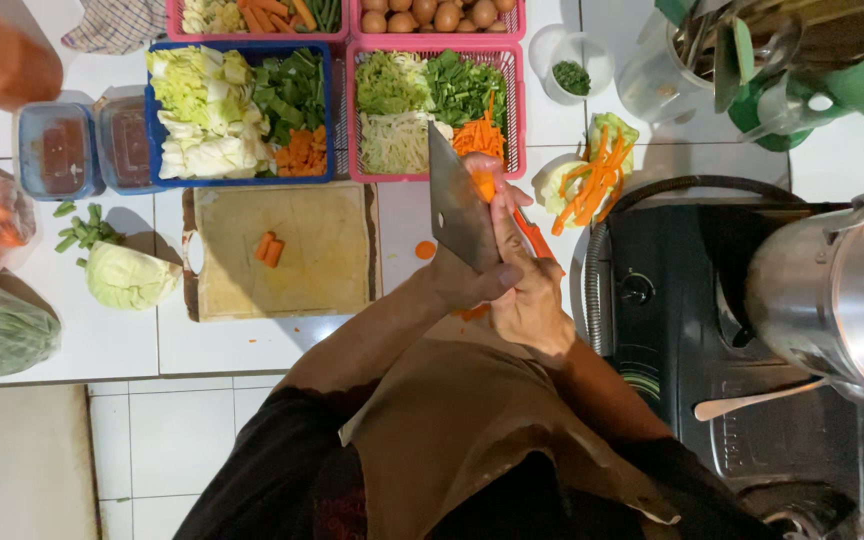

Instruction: The person peels a carrot using a peeler, then cuts it into small pieces with a knife on a wooden cutting board. The person transfers the cut carrot pieces into a blue basket containing other chopped vegetables.

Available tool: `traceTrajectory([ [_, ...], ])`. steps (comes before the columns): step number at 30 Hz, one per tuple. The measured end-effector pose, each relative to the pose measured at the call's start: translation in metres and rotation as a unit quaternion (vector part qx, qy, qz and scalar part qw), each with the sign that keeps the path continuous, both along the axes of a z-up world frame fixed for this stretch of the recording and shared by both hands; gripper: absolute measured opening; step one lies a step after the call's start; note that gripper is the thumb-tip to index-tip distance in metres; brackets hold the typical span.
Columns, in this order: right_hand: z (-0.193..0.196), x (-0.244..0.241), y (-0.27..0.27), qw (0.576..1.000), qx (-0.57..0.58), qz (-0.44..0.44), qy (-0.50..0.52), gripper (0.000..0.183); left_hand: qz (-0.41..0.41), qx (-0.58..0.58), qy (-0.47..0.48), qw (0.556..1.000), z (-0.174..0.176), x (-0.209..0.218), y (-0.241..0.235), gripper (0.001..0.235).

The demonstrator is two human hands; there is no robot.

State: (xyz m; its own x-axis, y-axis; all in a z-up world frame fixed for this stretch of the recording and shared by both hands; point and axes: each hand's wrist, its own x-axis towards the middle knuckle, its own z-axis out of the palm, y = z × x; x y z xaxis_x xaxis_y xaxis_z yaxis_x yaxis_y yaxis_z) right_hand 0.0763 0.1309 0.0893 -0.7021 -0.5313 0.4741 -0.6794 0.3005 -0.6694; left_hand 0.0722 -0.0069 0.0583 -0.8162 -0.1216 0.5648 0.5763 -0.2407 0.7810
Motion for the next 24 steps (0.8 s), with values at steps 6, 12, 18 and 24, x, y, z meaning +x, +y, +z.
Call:
traceTrajectory([
  [6,-0.011,0.001,-0.004,0.994,-0.013,-0.027,0.101,0.057,0.029,-0.04,0.027,0.998,-0.006,-0.002,-0.001,0.089],
  [12,-0.023,0.0,-0.006,0.998,-0.059,-0.032,0.016,0.054,0.024,-0.038,0.028,0.999,-0.005,-0.002,-0.003,0.082],
  [18,-0.034,-0.001,-0.001,0.998,-0.043,-0.039,0.035,0.052,0.034,-0.061,0.055,0.996,-0.009,-0.006,-0.001,0.075],
  [24,-0.022,-0.002,-0.003,0.998,-0.062,-0.008,0.009,0.057,0.026,-0.027,0.036,0.999,0.001,-0.006,0.001,0.089],
])
